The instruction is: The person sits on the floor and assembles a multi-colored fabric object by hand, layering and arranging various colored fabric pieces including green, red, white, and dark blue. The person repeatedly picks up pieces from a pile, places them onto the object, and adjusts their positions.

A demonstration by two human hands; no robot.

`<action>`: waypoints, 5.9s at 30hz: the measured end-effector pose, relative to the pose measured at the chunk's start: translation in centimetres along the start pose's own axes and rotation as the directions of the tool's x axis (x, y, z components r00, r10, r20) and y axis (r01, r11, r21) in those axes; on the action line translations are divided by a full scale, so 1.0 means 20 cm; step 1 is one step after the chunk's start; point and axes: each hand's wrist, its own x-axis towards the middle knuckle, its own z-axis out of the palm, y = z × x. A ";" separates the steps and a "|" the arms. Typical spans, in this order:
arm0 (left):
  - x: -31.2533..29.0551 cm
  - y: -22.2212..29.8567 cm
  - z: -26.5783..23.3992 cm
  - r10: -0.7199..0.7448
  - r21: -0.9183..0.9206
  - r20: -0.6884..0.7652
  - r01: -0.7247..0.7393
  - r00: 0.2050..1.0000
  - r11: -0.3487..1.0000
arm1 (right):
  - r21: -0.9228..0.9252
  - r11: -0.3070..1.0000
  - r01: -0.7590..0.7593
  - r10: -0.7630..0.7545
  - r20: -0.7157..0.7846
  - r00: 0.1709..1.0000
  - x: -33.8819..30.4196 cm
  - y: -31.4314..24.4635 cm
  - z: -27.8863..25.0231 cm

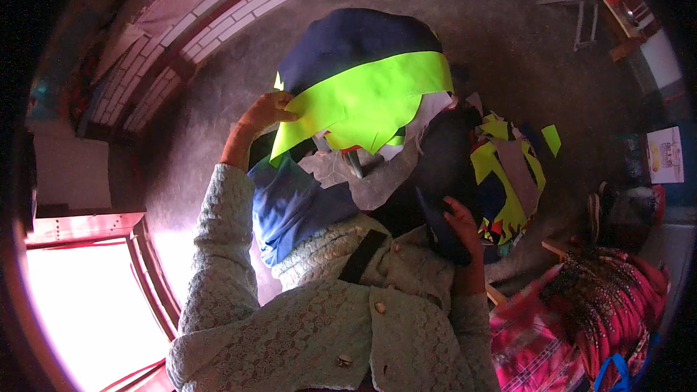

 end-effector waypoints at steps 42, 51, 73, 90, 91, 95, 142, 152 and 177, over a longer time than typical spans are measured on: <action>-0.44 0.64 0.73 0.271 -0.669 0.031 -0.181 0.962 0.721 | 0.372 0.928 -0.004 0.099 -0.237 0.966 0.05 -0.60 0.41; -0.50 0.69 0.91 0.295 -0.889 0.301 0.155 0.907 0.430 | -0.463 0.834 0.300 -0.421 -0.181 0.889 0.13 -0.78 0.56; -0.43 0.50 0.93 0.120 -0.980 0.195 0.190 0.973 0.051 | -0.407 0.892 0.199 -0.318 -0.250 0.914 0.18 -0.70 0.54; -0.42 0.47 1.02 -0.054 -0.939 0.186 0.194 0.981 0.285 | -0.619 0.713 0.329 -0.537 -0.181 0.824 0.15 -0.71 0.58; -0.42 0.48 1.01 -0.052 -0.946 0.169 0.177 0.984 0.273 | -0.628 0.706 0.328 -0.540 -0.176 0.823 0.15 -0.72 0.57; -0.46 0.58 0.96 0.003 -0.952 0.107 0.102 0.994 0.288 | -0.616 0.715 0.332 -0.528 -0.163 0.833 0.15 -0.71 0.57; 0.22 1.41 0.36 0.285 -0.696 -0.145 -0.303 0.947 0.652 | -0.732 0.664 0.153 -0.458 -0.237 0.857 0.13 -0.53 0.30; 0.34 1.43 -0.15 0.312 -0.756 -0.129 -0.297 0.941 0.584 | -0.719 0.687 0.107 -0.418 -0.270 0.867 0.15 -0.59 0.30; 0.70 0.32 -0.30 -0.106 -0.780 -0.384 -0.261 0.917 0.569 | -0.702 0.705 0.097 -0.362 -0.239 0.901 0.15 -0.54 0.30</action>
